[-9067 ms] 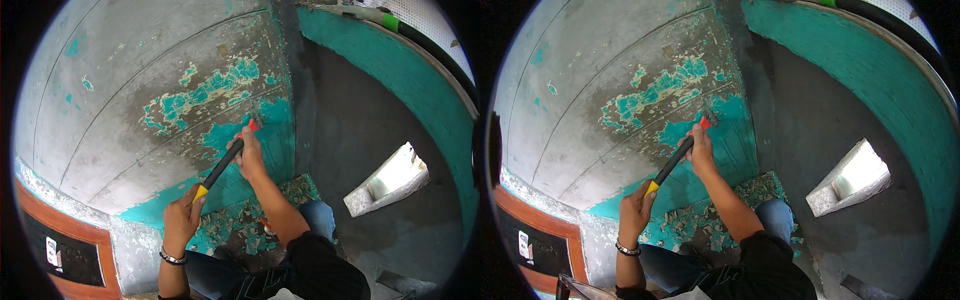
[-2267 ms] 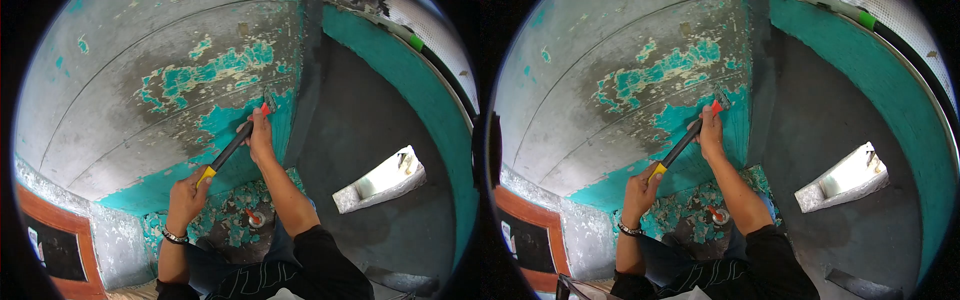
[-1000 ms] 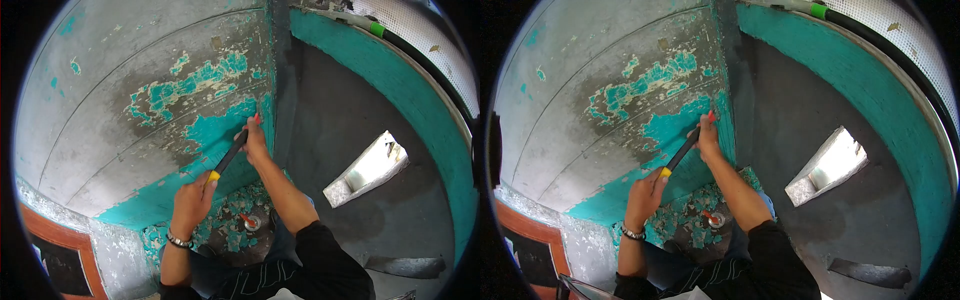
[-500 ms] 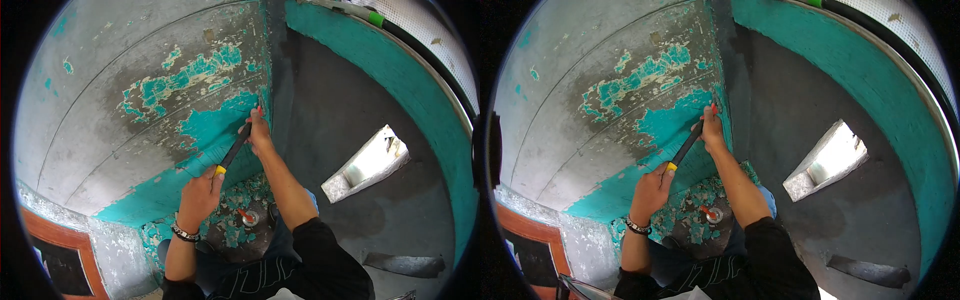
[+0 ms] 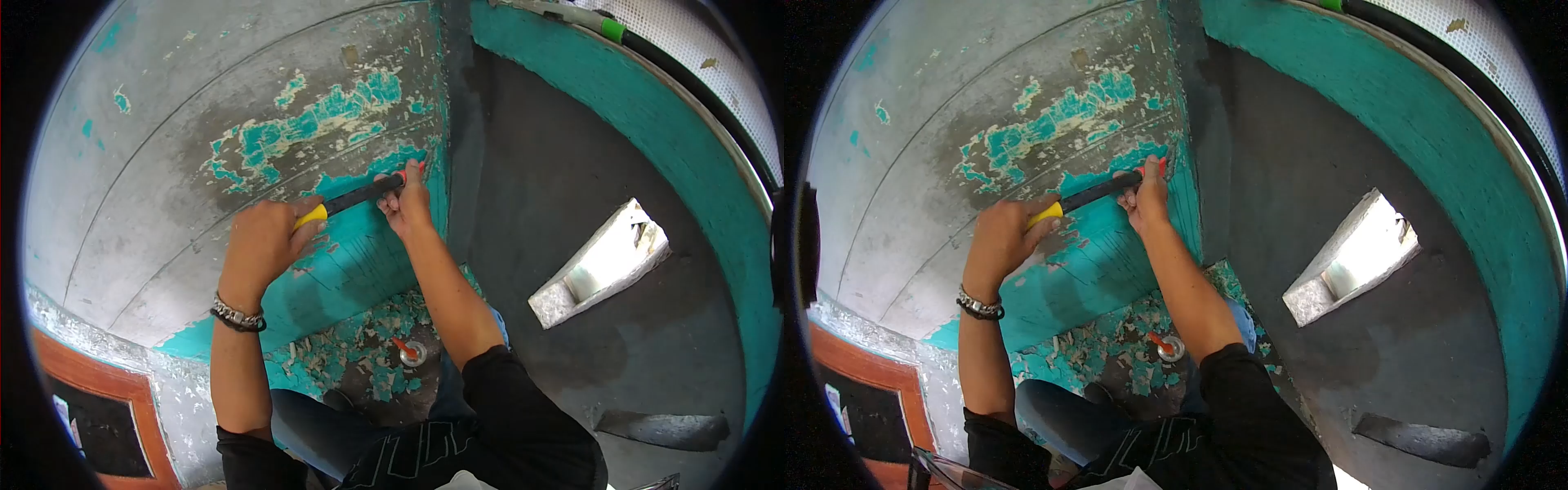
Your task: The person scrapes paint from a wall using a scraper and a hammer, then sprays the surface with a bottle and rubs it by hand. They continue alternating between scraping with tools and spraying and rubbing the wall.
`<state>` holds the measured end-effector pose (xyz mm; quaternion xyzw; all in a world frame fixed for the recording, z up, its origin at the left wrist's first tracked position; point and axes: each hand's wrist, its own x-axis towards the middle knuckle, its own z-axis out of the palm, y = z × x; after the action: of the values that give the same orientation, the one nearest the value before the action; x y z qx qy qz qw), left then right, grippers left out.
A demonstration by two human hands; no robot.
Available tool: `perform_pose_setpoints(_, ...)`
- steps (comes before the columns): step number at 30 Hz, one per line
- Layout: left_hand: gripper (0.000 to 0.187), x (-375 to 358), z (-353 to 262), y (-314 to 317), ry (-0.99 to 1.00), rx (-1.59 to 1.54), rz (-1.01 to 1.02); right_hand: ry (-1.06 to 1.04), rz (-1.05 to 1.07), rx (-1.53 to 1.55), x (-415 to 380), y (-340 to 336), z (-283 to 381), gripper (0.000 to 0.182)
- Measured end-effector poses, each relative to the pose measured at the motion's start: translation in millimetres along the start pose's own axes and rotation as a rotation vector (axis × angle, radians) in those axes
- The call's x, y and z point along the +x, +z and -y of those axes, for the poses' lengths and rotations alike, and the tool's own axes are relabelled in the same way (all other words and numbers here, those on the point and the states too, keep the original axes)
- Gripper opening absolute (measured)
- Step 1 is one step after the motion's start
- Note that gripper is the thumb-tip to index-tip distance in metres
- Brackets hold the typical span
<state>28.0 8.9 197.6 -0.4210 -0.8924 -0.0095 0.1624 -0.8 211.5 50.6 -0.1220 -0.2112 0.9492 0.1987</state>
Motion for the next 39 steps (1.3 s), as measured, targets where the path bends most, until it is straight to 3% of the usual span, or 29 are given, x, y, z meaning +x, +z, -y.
perform_pose_setpoints(2, 0.036, -0.4, -1.5, -0.7, 0.009, 0.009, 0.022, 0.001, 0.012, 0.025, 0.3, -2.2, -1.7, 0.041)
perform_pose_setpoints(5, 0.035, -26.2, -19.2, 34.5, -0.132, -0.168, 0.049, -0.028, -0.025, -0.018, 0.7, -13.9, -3.1, 0.041)
perform_pose_setpoints(7, 0.035, -49.8, -35.9, 75.0, -0.203, -0.254, 0.051, -0.155, -0.132, -0.278, 4.9, -28.5, -5.0, 0.039)
perform_pose_setpoints(9, 0.035, -61.1, -53.1, 94.2, -0.31, -0.502, -0.038, -0.179, -0.135, -0.324, 3.8, -31.2, -4.6, 0.038)
perform_pose_setpoints(12, 0.036, -63.5, -65.0, 92.4, -0.335, -0.556, -0.038, -0.144, -0.156, -0.396, -4.3, -37.1, 4.8, 0.037)
perform_pose_setpoints(25, 0.036, -67.0, -74.7, 99.6, -0.386, -0.51, -0.068, -0.027, -0.105, -0.475, 0.4, -45.3, 4.0, 0.035)
perform_pose_setpoints(30, 0.038, -37.7, -39.2, 49.7, -0.283, -0.307, 0.071, -0.025, -0.068, -0.327, -2.5, -25.7, 5.5, 0.034)
perform_pose_setpoints(34, 0.039, -57.9, -44.3, 74.8, -0.212, -0.259, 0.026, -0.066, -0.094, -0.334, -5.9, -28.1, 0.4, 0.034)
perform_pose_setpoints(36, 0.037, -71.1, -55.1, 96.3, -0.262, -0.53, -0.129, -0.075, -0.106, -0.391, -3.7, -29.3, 3.4, 0.034)
perform_pose_setpoints(39, 0.035, -70.7, -66.6, 103.4, -0.333, -0.513, -0.098, -0.089, -0.097, -0.527, -2.2, -39.9, 8.2, 0.034)
